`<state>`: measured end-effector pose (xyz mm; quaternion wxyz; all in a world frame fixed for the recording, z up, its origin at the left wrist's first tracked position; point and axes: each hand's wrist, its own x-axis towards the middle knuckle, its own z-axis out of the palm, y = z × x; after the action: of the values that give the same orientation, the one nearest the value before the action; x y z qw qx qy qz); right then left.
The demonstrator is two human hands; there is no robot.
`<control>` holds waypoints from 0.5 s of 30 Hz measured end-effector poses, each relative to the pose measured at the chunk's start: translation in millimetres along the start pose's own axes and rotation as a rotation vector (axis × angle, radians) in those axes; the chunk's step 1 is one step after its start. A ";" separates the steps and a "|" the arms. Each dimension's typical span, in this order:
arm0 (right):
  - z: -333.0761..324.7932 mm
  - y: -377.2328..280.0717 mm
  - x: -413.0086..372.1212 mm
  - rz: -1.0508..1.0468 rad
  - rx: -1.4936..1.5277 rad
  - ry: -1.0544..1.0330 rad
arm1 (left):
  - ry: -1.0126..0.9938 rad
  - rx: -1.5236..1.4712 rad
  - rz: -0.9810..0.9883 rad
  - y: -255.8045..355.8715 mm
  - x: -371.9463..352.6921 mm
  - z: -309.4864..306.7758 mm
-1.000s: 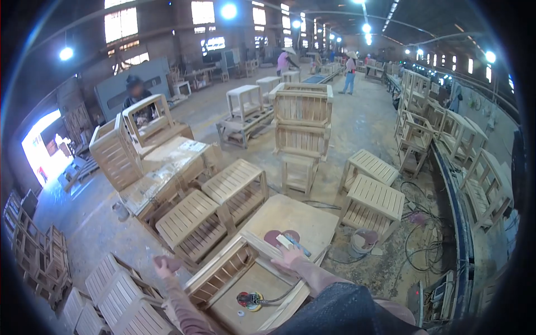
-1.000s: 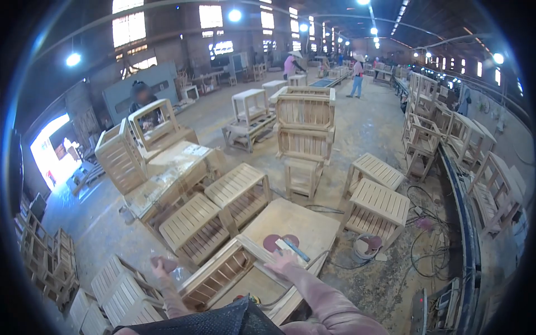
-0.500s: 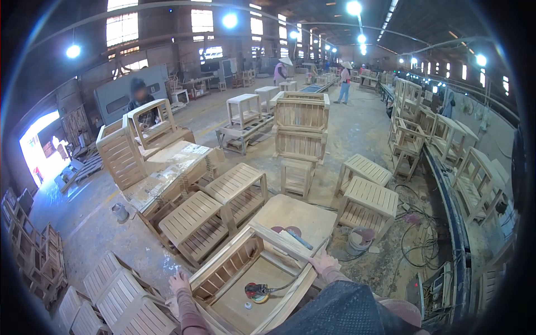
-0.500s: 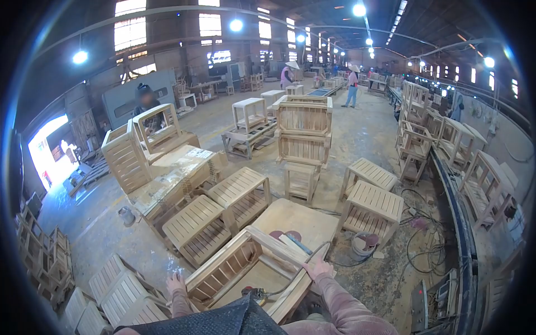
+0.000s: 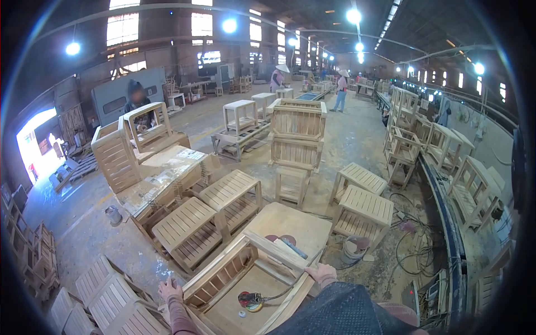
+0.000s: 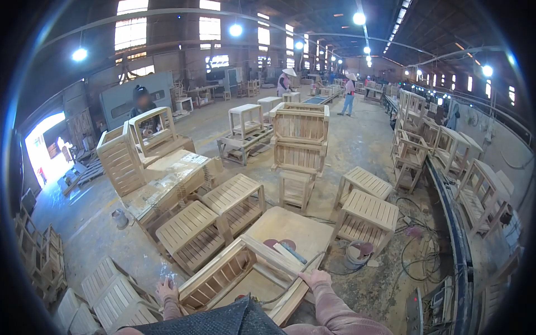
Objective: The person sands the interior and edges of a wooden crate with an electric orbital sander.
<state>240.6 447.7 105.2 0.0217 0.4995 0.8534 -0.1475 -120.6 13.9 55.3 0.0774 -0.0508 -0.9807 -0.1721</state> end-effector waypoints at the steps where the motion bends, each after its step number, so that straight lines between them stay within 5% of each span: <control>1: 0.9 -1.0 0.4 0.004 0.000 -0.013 | -0.009 0.010 0.000 -2.2 -0.2 -0.4; 15: 10.8 8.1 11.3 -0.020 0.016 -0.026 | 0.016 0.101 -0.023 -2.4 0.7 6.5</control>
<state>240.7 458.0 91.0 0.0274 0.4892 0.8567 -0.1613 -122.5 13.9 48.7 0.0856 -0.0344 -0.9880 -0.1237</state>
